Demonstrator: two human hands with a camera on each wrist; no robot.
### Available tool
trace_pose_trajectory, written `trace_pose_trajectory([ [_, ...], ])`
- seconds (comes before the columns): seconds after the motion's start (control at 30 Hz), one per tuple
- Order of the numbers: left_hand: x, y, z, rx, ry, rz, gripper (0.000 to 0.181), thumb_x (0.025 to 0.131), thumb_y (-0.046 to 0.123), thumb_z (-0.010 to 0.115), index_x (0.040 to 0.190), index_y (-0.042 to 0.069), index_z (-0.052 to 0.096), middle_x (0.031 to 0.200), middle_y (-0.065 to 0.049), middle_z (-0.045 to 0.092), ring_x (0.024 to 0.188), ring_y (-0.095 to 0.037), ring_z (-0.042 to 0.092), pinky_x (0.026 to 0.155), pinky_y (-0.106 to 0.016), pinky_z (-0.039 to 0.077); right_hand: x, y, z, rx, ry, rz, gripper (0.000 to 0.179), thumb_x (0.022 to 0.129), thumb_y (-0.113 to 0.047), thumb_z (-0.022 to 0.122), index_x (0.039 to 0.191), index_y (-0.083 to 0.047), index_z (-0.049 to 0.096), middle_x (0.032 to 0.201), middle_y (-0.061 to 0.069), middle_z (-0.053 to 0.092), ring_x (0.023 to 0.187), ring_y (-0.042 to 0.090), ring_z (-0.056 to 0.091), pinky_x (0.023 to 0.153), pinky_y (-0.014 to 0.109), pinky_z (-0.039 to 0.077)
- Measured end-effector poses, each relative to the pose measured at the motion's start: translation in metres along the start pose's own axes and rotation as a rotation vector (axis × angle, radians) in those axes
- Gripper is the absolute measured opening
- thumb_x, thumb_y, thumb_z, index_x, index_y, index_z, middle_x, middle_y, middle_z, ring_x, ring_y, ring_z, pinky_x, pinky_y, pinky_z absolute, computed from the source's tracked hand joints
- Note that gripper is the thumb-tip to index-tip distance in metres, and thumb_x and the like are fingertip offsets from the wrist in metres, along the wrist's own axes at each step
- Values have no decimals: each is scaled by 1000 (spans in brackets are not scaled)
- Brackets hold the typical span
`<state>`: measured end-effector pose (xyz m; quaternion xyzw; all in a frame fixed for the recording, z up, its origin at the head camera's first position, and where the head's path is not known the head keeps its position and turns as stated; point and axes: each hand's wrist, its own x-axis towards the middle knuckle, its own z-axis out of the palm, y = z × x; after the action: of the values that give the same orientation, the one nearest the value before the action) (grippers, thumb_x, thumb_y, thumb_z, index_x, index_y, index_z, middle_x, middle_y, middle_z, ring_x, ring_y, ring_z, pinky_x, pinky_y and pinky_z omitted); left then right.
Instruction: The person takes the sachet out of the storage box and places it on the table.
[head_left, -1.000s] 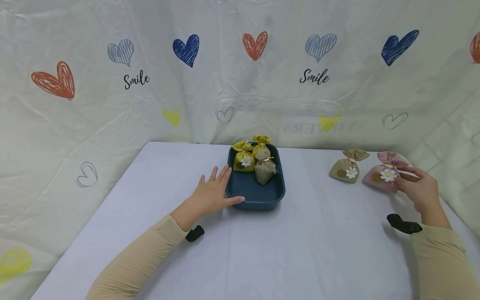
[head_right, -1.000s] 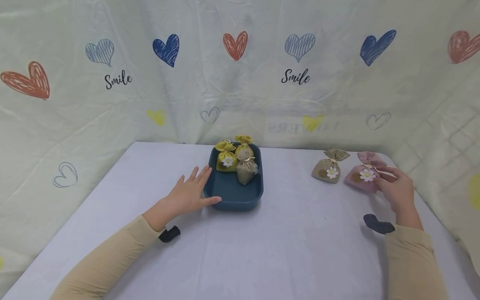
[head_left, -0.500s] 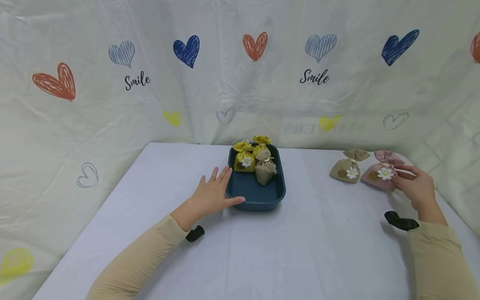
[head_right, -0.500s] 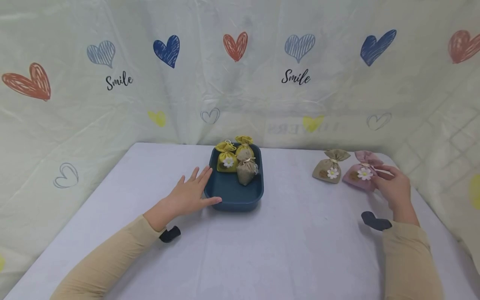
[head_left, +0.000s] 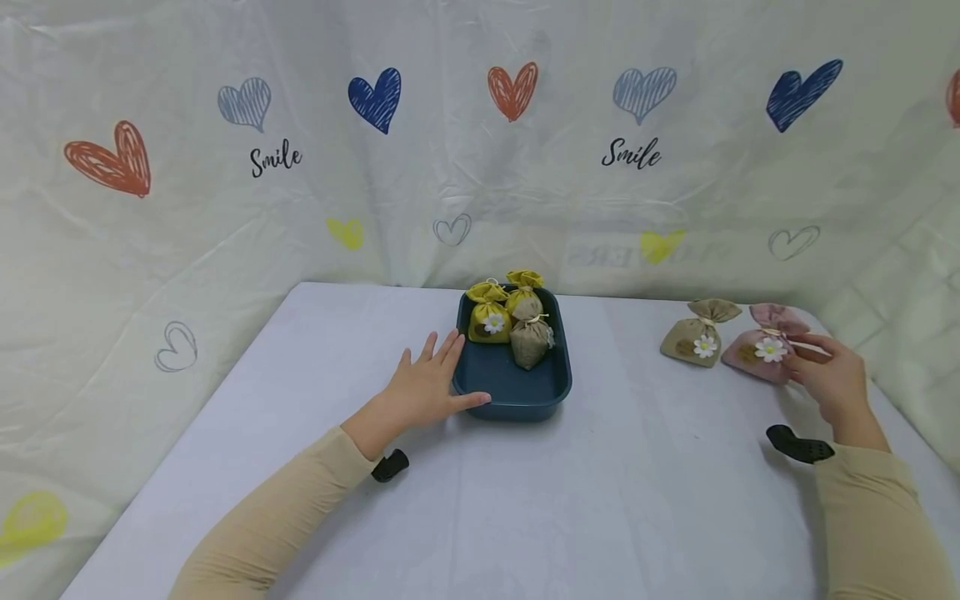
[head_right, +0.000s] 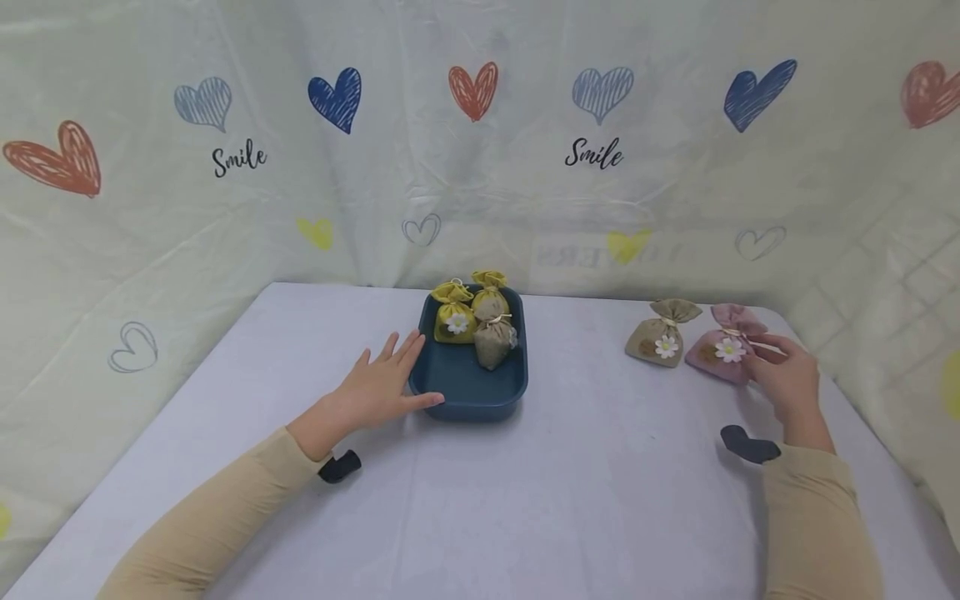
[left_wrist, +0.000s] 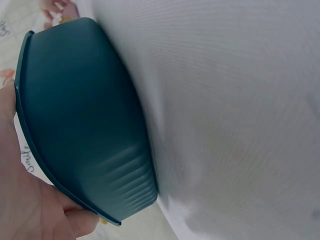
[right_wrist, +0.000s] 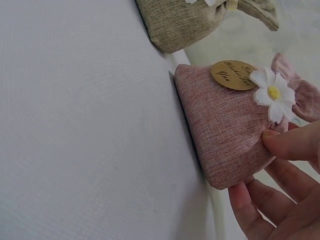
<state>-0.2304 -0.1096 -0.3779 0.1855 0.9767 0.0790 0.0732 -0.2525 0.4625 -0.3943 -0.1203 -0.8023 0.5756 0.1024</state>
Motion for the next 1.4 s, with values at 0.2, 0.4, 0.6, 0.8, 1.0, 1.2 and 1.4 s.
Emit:
trace_pose_trajectory([
  [0.2, -1, 0, 0, -6, -7, -6, 108, 92, 80, 47, 166, 12, 7, 172, -4, 2, 156, -35, 0, 119, -66, 10, -1, 0, 1, -3, -4, 2, 33, 98, 2, 62, 99, -30, 57, 78, -31, 57, 68, -13, 58, 59, 16, 55],
  [0.4, -3, 1, 1, -12, -5, -6, 108, 92, 79, 48, 166, 11, 9, 172, -4, 3, 156, -35, 1, 118, -67, 11, -2, 2, 1, 7, -19, -12, 34, 97, 3, 64, 97, -30, 58, 79, -30, 58, 68, -9, 59, 59, 16, 55],
  [0.6, -2, 0, 0, 1, 3, -7, 108, 92, 80, 47, 166, 11, 8, 172, -4, 4, 156, -35, 1, 118, -66, 11, -3, 0, 2, -46, -11, -9, 30, 100, 2, 58, 100, -29, 56, 80, -33, 53, 70, -14, 56, 60, 15, 55],
  [0.8, -2, 0, -1, -6, 1, -10, 108, 92, 80, 48, 166, 12, 8, 172, -4, 3, 156, -34, 0, 119, -66, 11, -2, 1, 2, -135, -8, -9, 16, 103, -8, 58, 119, -11, 60, 91, -24, 52, 72, -15, 55, 64, 15, 55],
  [1.0, -2, 1, 0, -14, 5, -6, 108, 92, 80, 48, 166, 12, 8, 172, -4, 3, 156, -34, 0, 119, -66, 11, 1, 5, 1, -190, -15, -14, 42, 104, -10, 55, 137, 13, 45, 97, -23, 50, 72, -15, 54, 65, 13, 53],
  [1.2, -3, 1, 1, -16, 3, -1, 109, 92, 80, 47, 166, 11, 8, 172, -4, 3, 156, -35, 1, 118, -66, 12, 0, 9, -2, -258, -37, -35, 52, 105, -11, 53, 144, 19, 36, 103, -16, 53, 74, -16, 52, 65, 12, 53],
  [1.4, -2, 1, 1, -14, 9, -2, 109, 91, 81, 47, 166, 11, 8, 172, -4, 3, 156, -35, 1, 118, -66, 12, 0, 6, -3, -309, -70, -38, 57, 106, -12, 51, 148, 20, 30, 117, 18, 54, 74, -18, 52, 66, 13, 53],
])
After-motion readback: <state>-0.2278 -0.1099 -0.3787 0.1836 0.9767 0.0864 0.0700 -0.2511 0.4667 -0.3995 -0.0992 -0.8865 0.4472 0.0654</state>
